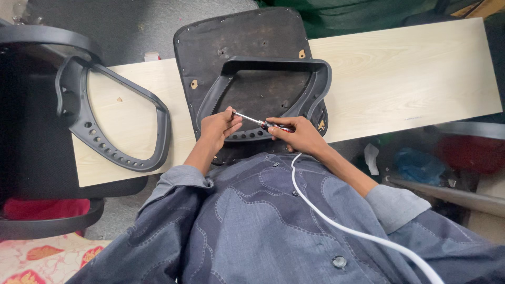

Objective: The person uses a screwdriver to fasten screws into a black plastic chair frame resting on a wooden table. They repeatedly align the frame, insert screws, and tighten them while holding the frame steady with the other hand.

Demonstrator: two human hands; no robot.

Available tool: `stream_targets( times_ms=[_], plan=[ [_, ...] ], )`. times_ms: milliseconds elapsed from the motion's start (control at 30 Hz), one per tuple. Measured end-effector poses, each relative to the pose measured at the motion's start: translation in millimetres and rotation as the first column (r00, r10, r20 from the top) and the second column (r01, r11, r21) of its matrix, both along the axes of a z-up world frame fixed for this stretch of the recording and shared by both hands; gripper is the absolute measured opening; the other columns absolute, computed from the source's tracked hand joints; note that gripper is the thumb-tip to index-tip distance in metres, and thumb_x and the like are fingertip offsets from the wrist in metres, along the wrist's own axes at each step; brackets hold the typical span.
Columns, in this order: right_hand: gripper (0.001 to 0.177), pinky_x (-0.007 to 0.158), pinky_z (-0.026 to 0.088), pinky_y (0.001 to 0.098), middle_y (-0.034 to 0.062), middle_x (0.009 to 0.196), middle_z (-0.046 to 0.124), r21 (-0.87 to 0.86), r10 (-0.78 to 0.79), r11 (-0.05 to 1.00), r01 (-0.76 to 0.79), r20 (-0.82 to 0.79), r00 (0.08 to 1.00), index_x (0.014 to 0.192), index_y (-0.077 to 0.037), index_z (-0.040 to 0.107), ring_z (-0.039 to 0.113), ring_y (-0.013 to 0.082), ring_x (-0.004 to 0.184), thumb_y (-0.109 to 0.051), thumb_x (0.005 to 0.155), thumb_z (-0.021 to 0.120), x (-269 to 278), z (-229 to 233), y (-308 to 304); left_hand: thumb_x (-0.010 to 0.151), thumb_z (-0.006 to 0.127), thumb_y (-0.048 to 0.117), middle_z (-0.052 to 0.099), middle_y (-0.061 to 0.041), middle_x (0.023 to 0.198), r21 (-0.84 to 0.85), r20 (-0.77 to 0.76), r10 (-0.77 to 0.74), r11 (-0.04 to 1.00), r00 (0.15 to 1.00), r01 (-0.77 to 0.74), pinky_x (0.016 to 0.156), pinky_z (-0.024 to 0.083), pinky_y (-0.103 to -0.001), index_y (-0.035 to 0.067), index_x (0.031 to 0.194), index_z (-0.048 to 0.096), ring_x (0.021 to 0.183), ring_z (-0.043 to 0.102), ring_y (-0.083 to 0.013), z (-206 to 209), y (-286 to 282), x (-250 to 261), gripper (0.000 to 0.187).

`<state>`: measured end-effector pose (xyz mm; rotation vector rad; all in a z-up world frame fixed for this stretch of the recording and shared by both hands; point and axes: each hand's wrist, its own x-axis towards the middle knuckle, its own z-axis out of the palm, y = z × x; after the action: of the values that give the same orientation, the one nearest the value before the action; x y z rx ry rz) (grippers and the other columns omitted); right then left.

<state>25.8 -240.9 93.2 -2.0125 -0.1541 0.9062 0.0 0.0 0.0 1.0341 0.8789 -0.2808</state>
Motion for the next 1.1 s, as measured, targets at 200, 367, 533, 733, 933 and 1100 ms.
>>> stream_targets(
  times_ms=[200,367,533,733,933,1100],
  plan=[
    [0.047,0.044,0.045,0.0231,0.0019,0.079,0.075,0.009,-0.016,1.0,0.017,-0.011,1.0,0.135,-0.017,0.069,0.052,0.0061,0.044,-0.032,0.091,0.069,2.2,1.2,1.7,0.098,0.065,0.02,0.07,-0.015,0.101,-0.032,0.008,0.009,0.999,1.0,-0.009,0.081,0.062,-0.032,-0.008,0.107,0.067,0.093,0.075,-0.022,-1.0,1.1,4.4,0.03],
    [0.047,0.045,0.045,0.023,0.0019,0.077,0.074,0.028,-0.009,1.0,0.009,0.014,1.0,0.135,-0.015,0.069,0.053,0.006,0.044,-0.032,0.092,0.07,3.3,1.8,0.8,0.098,0.065,0.026,0.07,-0.017,0.105,-0.069,0.009,0.002,0.998,1.0,-0.002,0.083,0.064,-0.034,-0.01,0.109,0.066,0.095,0.075,-0.0241,-11.5,1.1,6.6,0.038],
    [0.048,0.045,0.045,0.0238,0.0009,0.077,0.074,0.039,-0.042,0.998,0.042,0.003,0.999,0.135,-0.015,0.069,0.052,0.0059,0.045,-0.032,0.09,0.071,1.2,1.5,-2.1,0.102,0.045,0.053,0.073,-0.025,0.114,-0.045,-0.058,-0.037,0.998,0.998,0.034,0.08,0.066,-0.035,-0.01,0.117,0.063,0.099,0.076,-0.0292,-22.8,4.1,9.8,0.067],
    [0.048,0.045,0.045,0.0236,0.0006,0.076,0.073,0.003,-0.058,0.998,0.058,0.022,0.998,0.135,-0.015,0.069,0.052,0.0063,0.044,-0.033,0.091,0.07,0.5,1.2,-6.1,0.1,0.059,0.05,0.077,-0.019,0.121,0.766,-0.328,-0.506,0.351,0.798,0.538,0.108,0.054,-0.047,0.009,0.126,0.076,0.116,0.071,-0.0334,-25.6,20.1,-12.9,0.052],
    [0.047,0.045,0.045,0.0236,0.0008,0.077,0.074,0.003,-0.056,0.998,0.056,0.033,0.998,0.135,-0.015,0.069,0.052,0.0058,0.044,-0.033,0.091,0.07,-2.9,2.3,-10.0,0.08,0.077,0.047,0.048,-0.01,0.149,0.653,-0.576,-0.786,-0.275,0.227,0.705,0.119,0.007,-0.058,0.014,0.145,0.049,0.147,0.032,-0.0261,-37.7,42.2,-20.9,0.077],
    [0.046,0.044,0.043,0.0238,0.0008,0.077,0.075,-0.007,-0.086,0.996,0.086,-0.001,0.996,0.135,-0.017,0.07,0.051,0.0055,0.044,-0.032,0.092,0.07,-7.2,1.0,-12.5,0.088,0.072,0.052,0.055,-0.012,0.145,0.558,-0.7,-0.714,-0.543,0.005,0.628,0.127,0.014,-0.05,0.01,0.143,0.05,0.144,0.04,-0.0282,-64.8,44.3,-8.3,0.073]
  ],
)
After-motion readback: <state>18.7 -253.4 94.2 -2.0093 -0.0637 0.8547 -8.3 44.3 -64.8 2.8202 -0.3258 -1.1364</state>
